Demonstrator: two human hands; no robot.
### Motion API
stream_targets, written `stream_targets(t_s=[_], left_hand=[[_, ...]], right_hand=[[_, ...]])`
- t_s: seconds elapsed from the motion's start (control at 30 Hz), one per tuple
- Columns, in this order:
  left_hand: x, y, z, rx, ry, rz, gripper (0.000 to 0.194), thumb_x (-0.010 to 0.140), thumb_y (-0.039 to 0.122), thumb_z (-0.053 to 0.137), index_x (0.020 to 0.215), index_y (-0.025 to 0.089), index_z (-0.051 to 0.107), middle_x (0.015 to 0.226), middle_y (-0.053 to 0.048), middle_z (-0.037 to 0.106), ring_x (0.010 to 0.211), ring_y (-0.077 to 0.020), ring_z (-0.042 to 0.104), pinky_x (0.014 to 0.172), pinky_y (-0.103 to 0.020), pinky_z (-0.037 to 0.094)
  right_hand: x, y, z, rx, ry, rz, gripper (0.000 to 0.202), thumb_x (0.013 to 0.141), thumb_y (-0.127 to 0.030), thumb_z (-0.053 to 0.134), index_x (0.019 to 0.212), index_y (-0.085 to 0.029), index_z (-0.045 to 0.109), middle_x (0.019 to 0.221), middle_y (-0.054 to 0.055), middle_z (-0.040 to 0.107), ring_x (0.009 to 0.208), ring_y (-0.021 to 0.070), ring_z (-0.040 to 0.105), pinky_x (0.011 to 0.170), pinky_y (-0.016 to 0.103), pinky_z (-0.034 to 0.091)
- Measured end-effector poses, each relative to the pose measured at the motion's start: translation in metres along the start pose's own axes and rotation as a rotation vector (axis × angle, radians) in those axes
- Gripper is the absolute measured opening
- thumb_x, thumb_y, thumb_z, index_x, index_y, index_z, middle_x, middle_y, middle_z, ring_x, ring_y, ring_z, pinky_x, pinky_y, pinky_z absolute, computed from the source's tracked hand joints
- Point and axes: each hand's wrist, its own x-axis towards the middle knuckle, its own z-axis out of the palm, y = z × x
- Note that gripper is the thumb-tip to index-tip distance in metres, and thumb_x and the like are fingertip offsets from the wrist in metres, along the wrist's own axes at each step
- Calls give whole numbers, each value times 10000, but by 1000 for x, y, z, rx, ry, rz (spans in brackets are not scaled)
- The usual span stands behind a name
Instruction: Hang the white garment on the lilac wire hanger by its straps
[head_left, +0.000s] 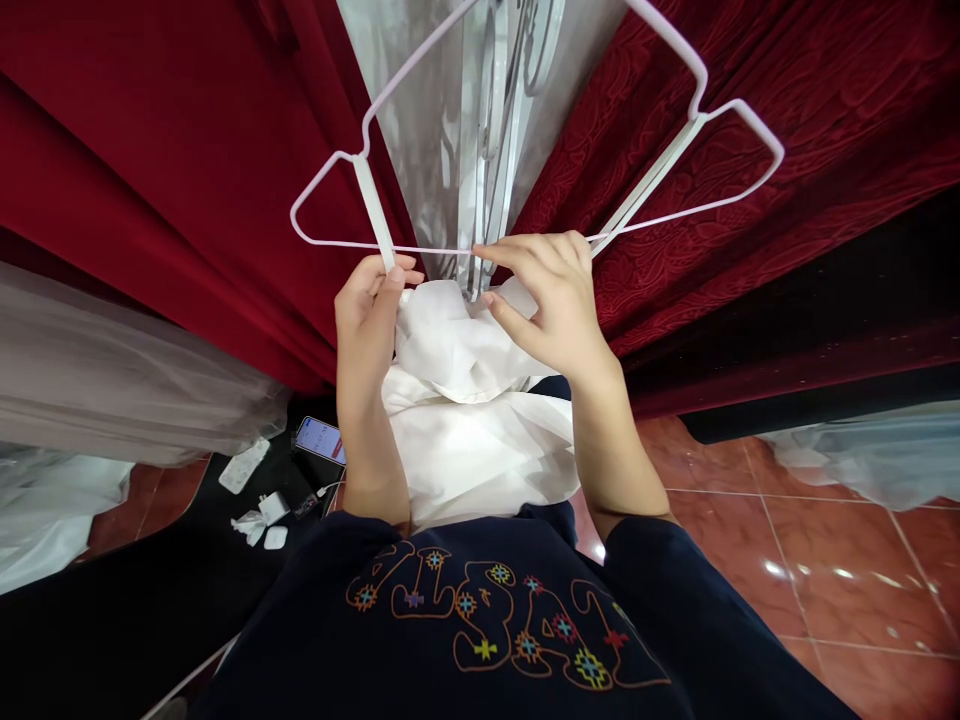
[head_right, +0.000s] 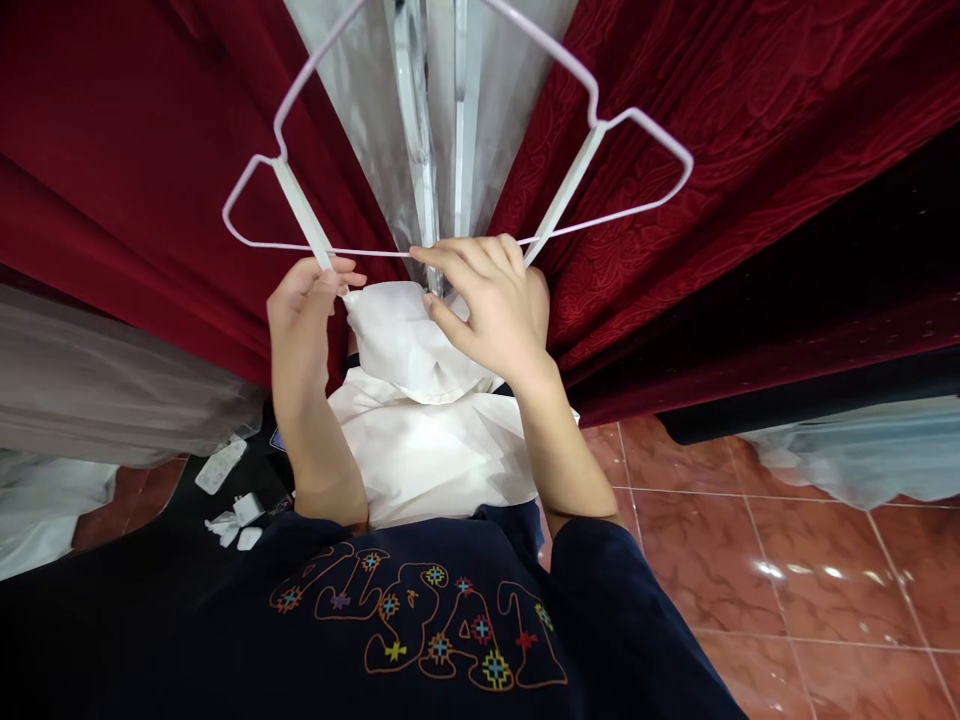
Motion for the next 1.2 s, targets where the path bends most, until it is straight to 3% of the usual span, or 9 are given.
stream_targets(t_s=[0.2,0.33,0.4,0.53,0.73,0.9,0.97,1.1,1.2], left_hand=[[-3,58,-32,-210,-220,-68,687,898,766,825,1266,186,808,1298,-194,788,1233,-410,745,889,-445,648],[12,76,-50,-375,-138,63,770,909,824,769,1345,189,752,1618,-109,660,1628,-385,474,1182,-378,579],[15,69,-53,-401,-1,148,595,1048,714,674,1342,202,747,1667,-41,624,1689,-302,399,1233,-324,533],[9,30,-54,-290,421,166,299,1078,421,672,1305,262,786,1538,-30,721,1534,-267,598,1100,-340,596],[5,0,-23,-93,94,16,391,969,587,836,1150,246,777,1393,-114,773,1344,-328,722,1019,-400,637],[4,4,11,-248,115,45,377,1047,637,724,1049,265,659,1120,-76,799,1224,-303,785,913,-379,655],[2,6,15,-277,134,89,303,1059,572,736,1034,282,651,1041,-51,783,1151,-279,797,856,-363,651],[0,9,13,-319,117,137,194,1084,481,718,1033,300,667,984,-31,761,1055,-243,797,754,-328,625],[1,11,11,-303,117,119,236,1062,522,741,1022,305,656,974,-41,737,1065,-256,786,731,-328,613]], right_hand=[[1,-4,-6,45,2,9,419,1075,-533,568,1432,-379,724,1385,34,765,1278,306,668,1221,607,429],[1,-3,-10,84,3,11,402,1074,-528,574,1398,-363,745,1354,43,778,1271,301,675,1213,600,423],[1,-1,-10,73,19,21,402,1068,-530,586,1393,-359,750,1351,46,778,1259,301,673,1204,595,427],[0,1,-4,52,25,43,424,1058,-542,594,1417,-368,740,1374,44,771,1268,311,668,1205,597,428],[2,-15,6,106,1,34,442,1071,-537,573,1463,-376,701,1413,43,757,1326,306,663,1228,597,434],[5,-28,1,163,22,32,372,1069,-498,594,1403,-392,718,1396,20,766,1348,289,685,1326,636,389],[4,-27,2,223,151,30,318,1072,-467,600,1347,-389,739,1368,24,766,1366,285,689,1310,615,440],[-7,-3,15,372,792,116,310,1025,-459,668,1307,-361,754,1302,63,728,1131,253,737,993,493,620],[-23,24,27,376,804,232,444,1011,-540,634,1416,-368,693,1457,84,679,949,212,719,883,475,620]])
